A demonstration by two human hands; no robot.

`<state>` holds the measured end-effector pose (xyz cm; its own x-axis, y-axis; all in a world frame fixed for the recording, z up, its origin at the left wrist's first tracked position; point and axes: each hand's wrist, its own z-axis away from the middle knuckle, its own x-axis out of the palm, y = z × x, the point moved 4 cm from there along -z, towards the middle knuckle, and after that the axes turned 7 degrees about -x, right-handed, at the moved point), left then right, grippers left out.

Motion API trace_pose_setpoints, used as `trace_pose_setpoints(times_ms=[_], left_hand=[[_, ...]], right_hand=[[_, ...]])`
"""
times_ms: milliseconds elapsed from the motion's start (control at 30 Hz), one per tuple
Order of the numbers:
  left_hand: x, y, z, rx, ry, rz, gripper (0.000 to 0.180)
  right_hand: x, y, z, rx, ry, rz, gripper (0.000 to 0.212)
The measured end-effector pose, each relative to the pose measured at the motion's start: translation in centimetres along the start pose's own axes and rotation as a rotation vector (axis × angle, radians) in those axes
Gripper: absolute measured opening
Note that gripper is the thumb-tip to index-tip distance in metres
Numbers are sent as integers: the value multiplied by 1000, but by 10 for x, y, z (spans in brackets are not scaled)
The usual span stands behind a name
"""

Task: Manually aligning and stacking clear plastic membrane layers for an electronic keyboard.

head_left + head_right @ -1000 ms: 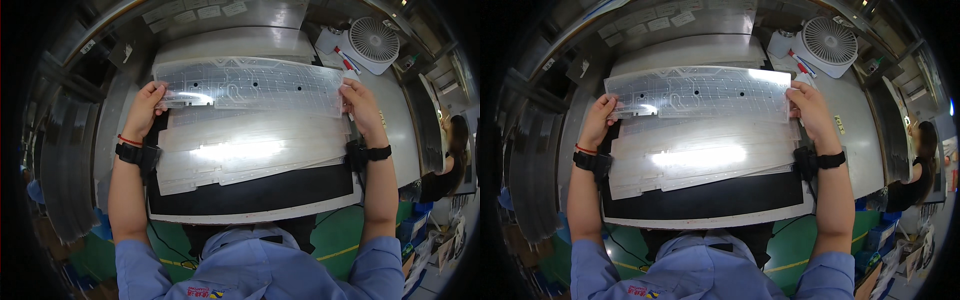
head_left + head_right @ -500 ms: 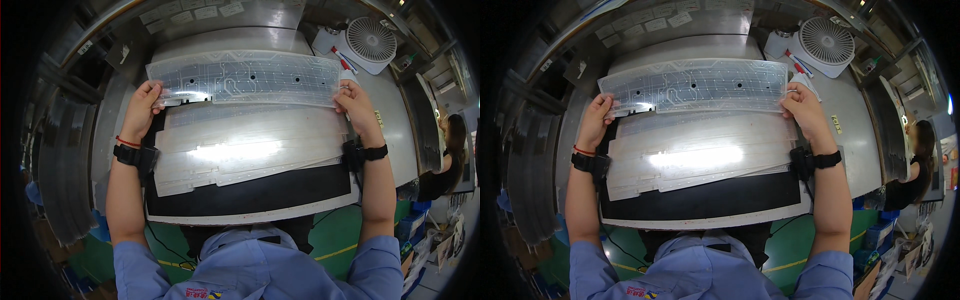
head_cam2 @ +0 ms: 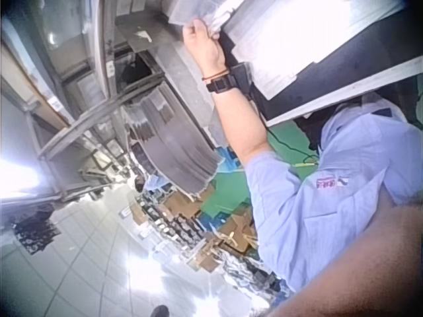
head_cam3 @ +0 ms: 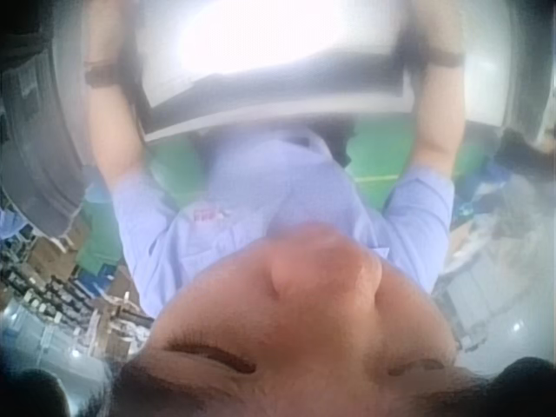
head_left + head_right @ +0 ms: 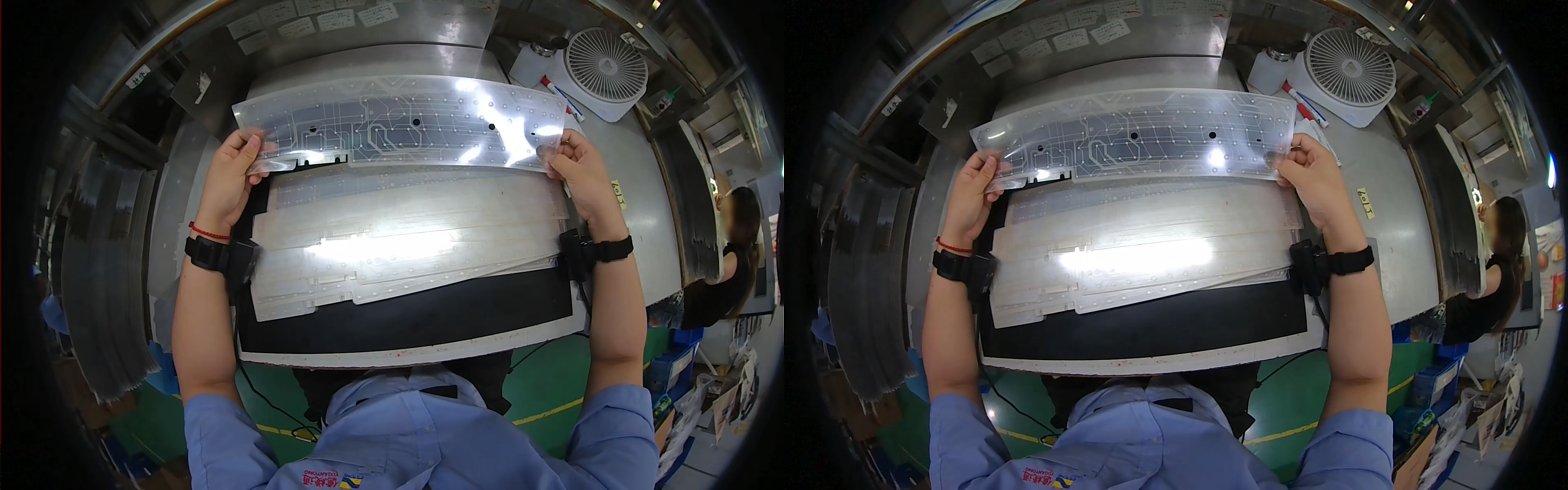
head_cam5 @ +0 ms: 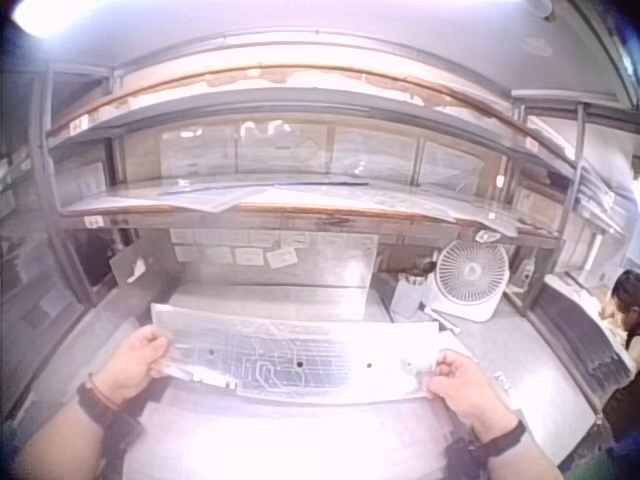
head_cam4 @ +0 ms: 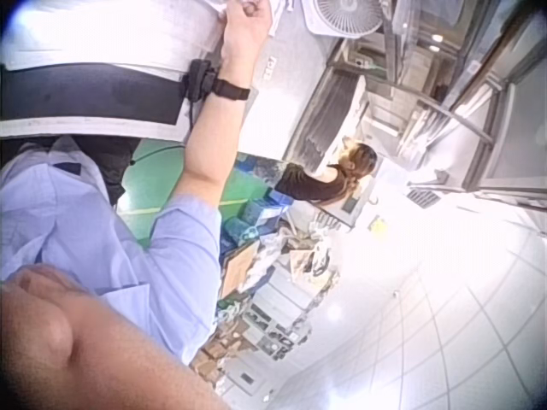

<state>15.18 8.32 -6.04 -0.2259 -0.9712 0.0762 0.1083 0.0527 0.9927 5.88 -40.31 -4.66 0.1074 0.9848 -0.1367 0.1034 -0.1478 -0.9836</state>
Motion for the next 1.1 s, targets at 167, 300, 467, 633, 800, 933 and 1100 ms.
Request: trace_pose_setpoints(times_ms=[167, 300, 467, 633, 800, 933, 1100], left_hand=[[-1, 0, 1, -8, 30, 3, 19], [2, 1, 2, -4, 13, 14, 19], [2, 2, 3, 5, 14, 14, 18], [2, 2, 2, 6, 11, 11, 18], [0, 2, 2, 8, 14, 5, 18], [2, 2, 2, 2, 11, 1, 19], [1, 2, 2, -2, 26, -5, 19]], right_hand=[[-1, -2, 0, 16, 12, 17, 11], [-4, -2, 0, -54, 10, -31, 11], [-3, -4, -1, -74, 21, -53, 12], [-3, -4, -1, -46, 51, -31, 16], [-1, -7, -1, -46, 61, -23, 17], [-1, -9, 0, -41, 70, -12, 18], [0, -10, 1, -51, 75, -56, 21]])
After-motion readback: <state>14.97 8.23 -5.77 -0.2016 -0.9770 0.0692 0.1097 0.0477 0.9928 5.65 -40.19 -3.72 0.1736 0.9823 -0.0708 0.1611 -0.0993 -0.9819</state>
